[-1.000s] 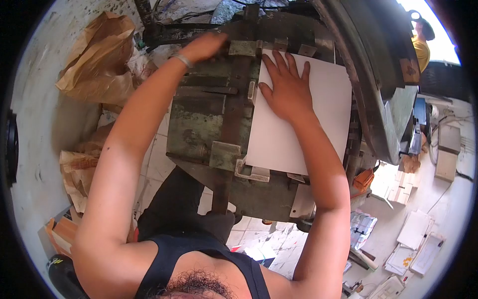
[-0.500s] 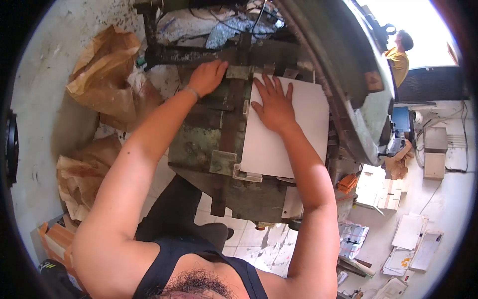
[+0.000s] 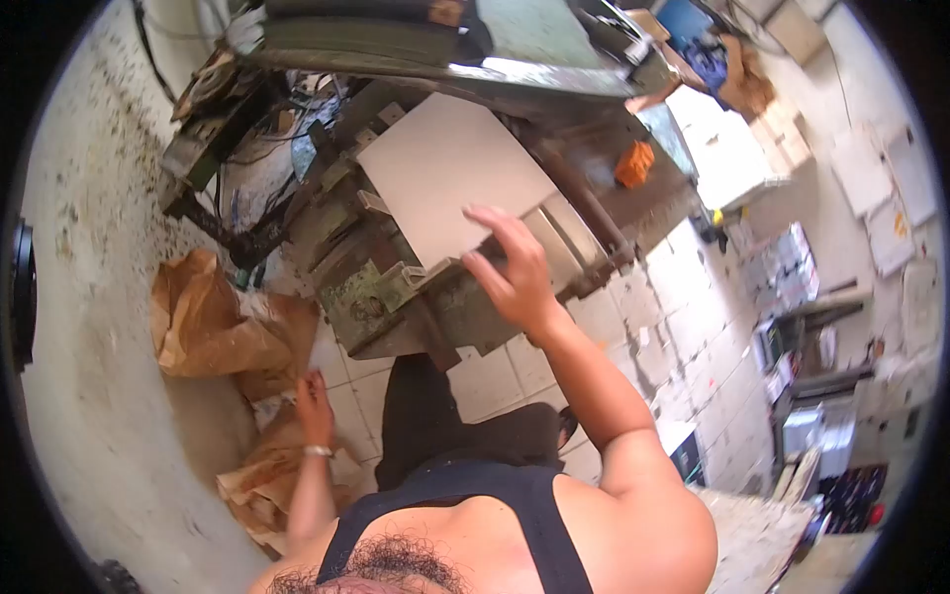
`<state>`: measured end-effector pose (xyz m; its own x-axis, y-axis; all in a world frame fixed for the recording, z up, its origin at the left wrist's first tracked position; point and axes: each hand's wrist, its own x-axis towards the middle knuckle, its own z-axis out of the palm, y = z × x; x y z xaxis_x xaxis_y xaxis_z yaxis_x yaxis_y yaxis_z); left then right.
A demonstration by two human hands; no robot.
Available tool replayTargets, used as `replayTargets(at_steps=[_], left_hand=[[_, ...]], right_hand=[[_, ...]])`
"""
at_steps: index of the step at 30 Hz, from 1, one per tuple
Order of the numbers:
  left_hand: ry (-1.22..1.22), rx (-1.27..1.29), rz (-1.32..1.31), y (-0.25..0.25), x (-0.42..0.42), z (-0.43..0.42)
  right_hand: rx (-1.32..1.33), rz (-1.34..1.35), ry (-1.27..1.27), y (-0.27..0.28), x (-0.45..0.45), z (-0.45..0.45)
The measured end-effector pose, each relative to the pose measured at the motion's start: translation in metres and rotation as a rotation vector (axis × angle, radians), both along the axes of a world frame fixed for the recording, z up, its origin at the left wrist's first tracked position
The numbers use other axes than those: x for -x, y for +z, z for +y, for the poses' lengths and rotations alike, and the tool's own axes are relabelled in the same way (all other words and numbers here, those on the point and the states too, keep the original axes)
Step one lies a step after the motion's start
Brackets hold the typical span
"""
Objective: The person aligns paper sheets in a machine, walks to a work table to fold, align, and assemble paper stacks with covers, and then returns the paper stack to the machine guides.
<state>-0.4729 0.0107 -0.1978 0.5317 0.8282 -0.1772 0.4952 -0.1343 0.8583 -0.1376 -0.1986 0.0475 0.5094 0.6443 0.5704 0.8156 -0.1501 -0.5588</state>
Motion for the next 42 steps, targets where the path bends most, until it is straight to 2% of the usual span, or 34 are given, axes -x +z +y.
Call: replayTargets(at_steps=[1, 2, 5, 8, 9, 11, 13, 14, 17, 18, 22, 26, 29, 33, 36, 40, 42], left_hand=[[-0.037, -0.045, -0.097, -0.034, 0.024, -0.018], [-0.093, -0.002, -0.047, -0.039, 0.041, -0.036], [-0.303, 0.047, -0.011, -0.036, 0.059, -0.078], [-0.439, 0.133, -0.02, -0.016, 0.039, -0.102], [-0.493, 0.023, -0.035, -0.006, 0.03, -0.098], [-0.588, -0.206, -0.077, 0.021, -0.004, -0.088], [-0.591, -0.375, -0.331, 0.059, -0.047, -0.077], [-0.592, -0.418, -0.431, 0.087, -0.071, -0.074], [-0.651, -0.585, -0.695, 0.174, -0.151, -0.071], [-0.667, -0.624, -0.689, 0.201, -0.176, -0.073], [-0.692, -0.785, -0.52, 0.257, -0.281, -0.087], [-0.725, -0.858, -0.354, 0.245, -0.368, -0.091], [-0.623, -0.83, -0.174, 0.25, -0.391, -0.116], [-0.559, -0.806, -0.064, 0.243, -0.41, -0.132], [-0.527, -0.797, -0.103, 0.234, -0.418, -0.128], [-0.595, -0.852, -0.339, 0.232, -0.413, -0.109], [-0.66, -0.834, -0.363, 0.238, -0.408, -0.102]], right_hand=[[-0.003, 0.039, -0.024, -0.009, 0.018, -0.025], [-0.007, 0.081, -0.046, -0.019, 0.037, -0.05], [0.11, 0.154, -0.125, -0.055, 0.088, -0.116], [0.217, 0.344, -0.205, -0.094, 0.135, -0.165], [0.253, 0.406, -0.215, -0.103, 0.149, -0.178], [0.324, 0.471, -0.221, -0.118, 0.17, -0.199], [0.405, 0.486, -0.217, -0.131, 0.188, -0.217], [0.452, 0.595, -0.216, -0.143, 0.192, -0.228], [0.675, 0.498, -0.396, -0.164, 0.21, -0.247], [0.709, 0.661, -0.426, -0.175, 0.212, -0.253], [0.68, 0.565, -0.425, -0.223, 0.21, -0.263], [0.647, 0.598, -0.409, -0.218, 0.19, -0.258], [0.624, 0.629, -0.42, -0.217, 0.182, -0.265], [0.568, 0.645, -0.436, -0.216, 0.177, -0.283], [0.535, 0.648, -0.448, -0.219, 0.173, -0.293], [0.482, 0.652, -0.473, -0.224, 0.172, -0.301], [0.465, 0.645, -0.487, -0.224, 0.171, -0.303]])
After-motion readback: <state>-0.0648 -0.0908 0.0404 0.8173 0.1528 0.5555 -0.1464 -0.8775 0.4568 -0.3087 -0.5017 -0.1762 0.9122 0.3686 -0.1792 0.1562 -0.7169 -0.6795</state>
